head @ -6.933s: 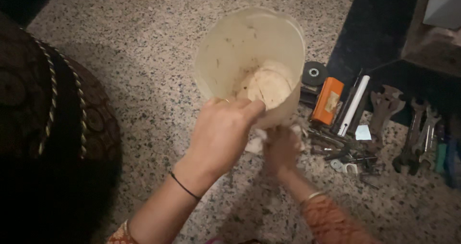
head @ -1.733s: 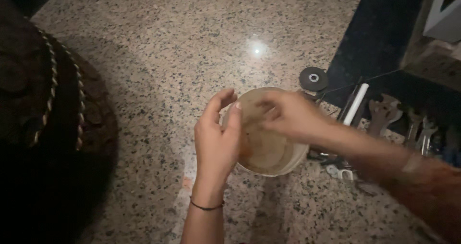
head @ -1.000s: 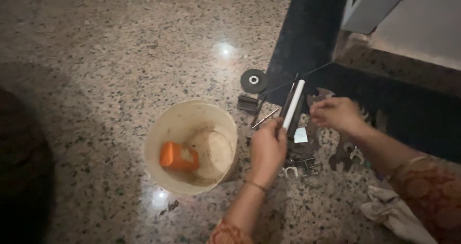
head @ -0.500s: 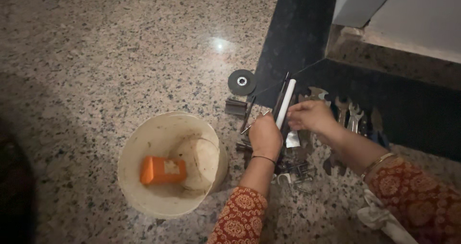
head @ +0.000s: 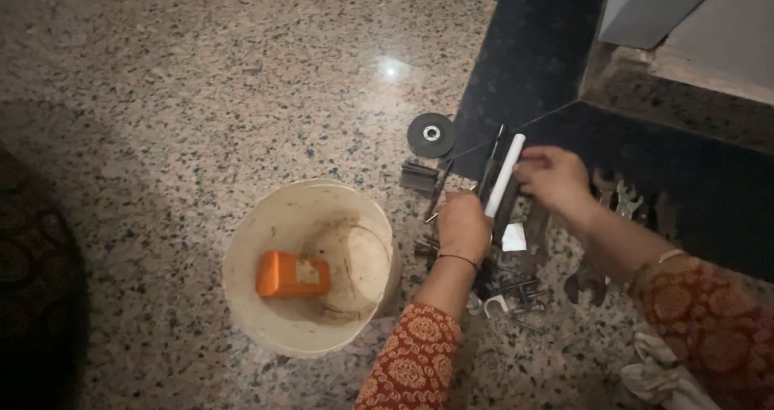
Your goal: The person wipes an orange plastic tool case with a cloth, then places a green screwdriver and several metal bits into it. The case is closed and placed into a white bucket along with other tools including wrenches and a pipe cutter.
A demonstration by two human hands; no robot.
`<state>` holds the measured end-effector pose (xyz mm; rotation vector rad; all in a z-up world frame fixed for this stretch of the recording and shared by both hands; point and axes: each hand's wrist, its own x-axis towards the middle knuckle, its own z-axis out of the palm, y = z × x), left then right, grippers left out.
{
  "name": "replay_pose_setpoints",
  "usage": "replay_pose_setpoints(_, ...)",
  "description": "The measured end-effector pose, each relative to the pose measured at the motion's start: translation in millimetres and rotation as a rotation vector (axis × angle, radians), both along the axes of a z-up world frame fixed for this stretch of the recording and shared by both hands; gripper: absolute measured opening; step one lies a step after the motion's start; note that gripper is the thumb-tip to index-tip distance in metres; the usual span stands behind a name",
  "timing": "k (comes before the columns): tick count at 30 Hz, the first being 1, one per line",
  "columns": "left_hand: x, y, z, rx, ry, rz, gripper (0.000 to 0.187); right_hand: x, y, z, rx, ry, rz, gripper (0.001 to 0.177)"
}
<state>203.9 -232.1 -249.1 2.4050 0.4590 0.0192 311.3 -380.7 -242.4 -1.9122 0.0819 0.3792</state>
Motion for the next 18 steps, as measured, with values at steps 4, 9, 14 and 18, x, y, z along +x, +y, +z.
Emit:
replay_pose_setpoints(4,-2.8,-2.0,-8.8,0.021,-0.075,0.000,0.024,29.3,5.4,3.0,-0.430,-0.380,0.128,0.054)
replay_pose_setpoints(9,-6.4,-2.5,-7.0,0.009,-0.085,-0.016,0.019,58.1,21.5,2.6,-0.612,-0.265,0.201,0.072)
replay_pose_setpoints(14,-14.4,-10.5,4.5,-0.042,-0.125,0.049,0.028,64.3,31.7,-5.9,-0.719,-0.271,0.202,0.068)
replay_pose_setpoints(18,-18.2,-14.2,12.5,0.010,-0.114,0.029,0.033,67.0,36.0,-13.6,-0.736,-0.304,0.172,0.061)
